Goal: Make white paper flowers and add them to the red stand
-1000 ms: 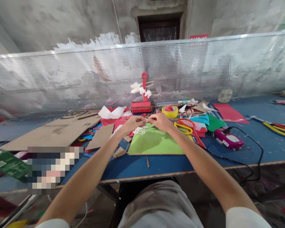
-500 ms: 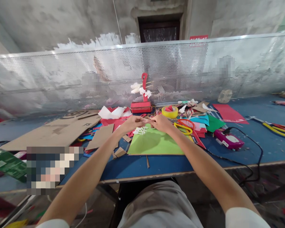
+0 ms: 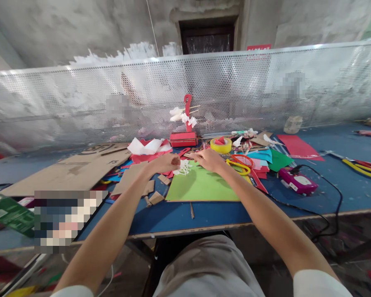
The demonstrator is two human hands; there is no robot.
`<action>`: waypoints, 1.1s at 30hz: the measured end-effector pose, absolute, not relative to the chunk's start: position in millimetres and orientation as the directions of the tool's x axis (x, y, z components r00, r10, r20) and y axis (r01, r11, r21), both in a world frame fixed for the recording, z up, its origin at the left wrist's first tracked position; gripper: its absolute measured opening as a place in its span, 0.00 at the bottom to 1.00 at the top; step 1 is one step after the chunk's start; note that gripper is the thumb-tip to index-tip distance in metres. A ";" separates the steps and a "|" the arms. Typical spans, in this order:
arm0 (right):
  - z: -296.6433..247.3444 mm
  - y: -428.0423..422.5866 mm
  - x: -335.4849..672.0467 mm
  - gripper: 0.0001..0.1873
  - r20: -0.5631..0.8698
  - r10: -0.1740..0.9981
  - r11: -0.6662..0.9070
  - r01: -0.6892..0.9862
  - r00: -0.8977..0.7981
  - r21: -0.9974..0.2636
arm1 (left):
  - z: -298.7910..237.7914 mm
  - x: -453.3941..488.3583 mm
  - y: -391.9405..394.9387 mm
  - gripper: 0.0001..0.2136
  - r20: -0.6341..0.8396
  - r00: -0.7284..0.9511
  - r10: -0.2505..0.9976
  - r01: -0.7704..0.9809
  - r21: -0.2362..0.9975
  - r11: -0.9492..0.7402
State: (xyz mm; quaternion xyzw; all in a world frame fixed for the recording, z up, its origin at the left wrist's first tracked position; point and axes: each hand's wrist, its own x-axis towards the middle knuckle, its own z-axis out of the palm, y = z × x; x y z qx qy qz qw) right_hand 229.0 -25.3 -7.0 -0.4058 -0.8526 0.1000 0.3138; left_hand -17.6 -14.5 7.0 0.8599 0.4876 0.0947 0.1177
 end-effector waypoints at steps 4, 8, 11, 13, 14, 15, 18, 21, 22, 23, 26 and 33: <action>-5.3 -27.2 228.5 0.32 0.446 0.755 0.650 0.639 -0.481 -0.412 | 1.8 -17.4 -10.7 0.08 0.039 0.493 0.869 0.837 0.251 -0.486; -6.8 -30.8 224.5 0.18 0.463 0.659 0.747 0.584 -0.592 -0.318 | 1.8 -18.2 -9.5 0.08 0.043 0.511 0.859 0.811 0.306 -0.498; -12.2 -31.9 219.5 0.19 0.454 0.600 0.797 0.541 -0.659 -0.269 | 4.7 -19.0 -10.1 0.10 0.067 0.540 0.839 0.750 0.413 -0.516; -15.7 -31.7 216.7 0.18 0.468 0.569 0.818 0.524 -0.676 -0.239 | 6.2 -19.1 -10.6 0.11 0.078 0.559 0.825 0.717 0.455 -0.529; -16.8 -31.6 215.6 0.17 0.478 0.554 0.827 0.515 -0.682 -0.225 | 6.7 -18.9 -10.8 0.11 0.076 0.570 0.818 0.704 0.469 -0.534; -17.5 -31.5 214.7 0.17 0.488 0.539 0.836 0.506 -0.687 -0.212 | 7.0 -18.5 -11.1 0.11 0.070 0.580 0.811 0.692 0.482 -0.537; -16.8 -31.7 212.9 0.15 0.506 0.501 0.858 0.480 -0.702 -0.183 | 7.8 -16.8 -12.8 0.12 0.051 0.595 0.802 0.669 0.522 -0.529; -15.7 -31.3 212.2 0.12 0.513 0.478 0.869 0.471 -0.713 -0.154 | 9.7 -14.8 -15.6 0.12 0.036 0.592 0.805 0.667 0.539 -0.514; -15.7 -30.9 212.2 0.12 0.518 0.477 0.868 0.474 -0.710 -0.148 | 10.4 -14.2 -16.4 0.13 0.030 0.591 0.806 0.669 0.540 -0.510; -15.9 -30.3 212.2 0.11 0.524 0.478 0.866 0.479 -0.705 -0.144 | 10.9 -13.7 -17.1 0.13 0.024 0.590 0.807 0.671 0.541 -0.507; -17.3 -28.6 212.6 0.11 0.542 0.483 0.860 0.491 -0.688 -0.142 | 10.7 -12.9 -16.9 0.14 0.014 0.597 0.802 0.664 0.553 -0.503; -17.2 -28.7 211.3 0.09 0.561 0.567 0.791 0.588 -0.603 -0.167 | 11.8 -12.4 -18.6 0.14 0.026 0.608 0.793 0.626 0.599 -0.500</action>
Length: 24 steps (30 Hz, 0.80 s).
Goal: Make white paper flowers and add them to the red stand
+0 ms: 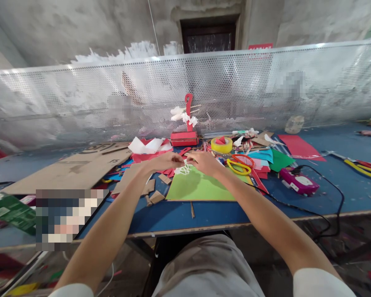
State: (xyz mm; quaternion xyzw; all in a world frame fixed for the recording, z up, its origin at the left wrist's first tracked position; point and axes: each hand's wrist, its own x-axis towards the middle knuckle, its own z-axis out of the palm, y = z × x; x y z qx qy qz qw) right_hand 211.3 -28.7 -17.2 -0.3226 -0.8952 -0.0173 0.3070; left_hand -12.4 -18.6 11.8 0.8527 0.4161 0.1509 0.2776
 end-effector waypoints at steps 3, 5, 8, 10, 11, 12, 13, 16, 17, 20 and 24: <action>-15.5 -31.1 210.2 0.11 0.546 0.613 0.752 0.634 -0.571 -0.181 | 16.3 -12.7 -22.3 0.13 0.042 0.606 0.794 0.630 0.584 -0.512; -14.6 -33.7 209.1 0.12 0.516 0.630 0.743 0.644 -0.580 -0.183 | 17.4 -13.6 -22.8 0.13 0.046 0.608 0.793 0.631 0.577 -0.518; -14.3 -37.7 206.9 0.14 0.482 0.642 0.737 0.652 -0.596 -0.176 | 15.8 -15.2 -20.4 0.13 0.045 0.621 0.783 0.630 0.566 -0.532; -14.9 -39.5 205.2 0.16 0.468 0.644 0.735 0.659 -0.606 -0.158 | 14.3 -15.9 -18.8 0.13 0.041 0.628 0.777 0.637 0.547 -0.543; -15.3 -40.1 204.5 0.16 0.459 0.641 0.738 0.659 -0.615 -0.147 | 13.8 -16.1 -18.3 0.13 0.042 0.624 0.780 0.646 0.534 -0.545; -15.7 -40.5 203.9 0.17 0.449 0.637 0.742 0.656 -0.626 -0.138 | 13.4 -16.2 -18.1 0.13 0.041 0.619 0.784 0.657 0.520 -0.546; -16.1 -40.9 203.5 0.17 0.436 0.634 0.747 0.651 -0.639 -0.132 | 13.1 -16.3 -18.0 0.13 0.039 0.614 0.788 0.668 0.505 -0.546; -17.4 -41.8 202.7 0.17 0.385 0.627 0.760 0.640 -0.677 -0.113 | 11.4 -16.6 -17.1 0.14 0.026 0.615 0.788 0.689 0.468 -0.553; -17.9 -42.0 202.5 0.17 0.366 0.627 0.762 0.640 -0.687 -0.103 | 10.4 -16.9 -16.3 0.14 0.020 0.622 0.783 0.691 0.455 -0.561; -20.3 -41.9 202.4 0.16 0.328 0.627 0.760 0.646 -0.706 -0.063 | 5.7 -18.4 -12.8 0.13 0.026 0.628 0.778 0.701 0.415 -0.580; -22.3 -39.7 203.2 0.16 0.342 0.637 0.747 0.663 -0.691 -0.050 | -1.4 -20.1 -9.1 0.10 0.039 0.601 0.798 0.728 0.384 -0.567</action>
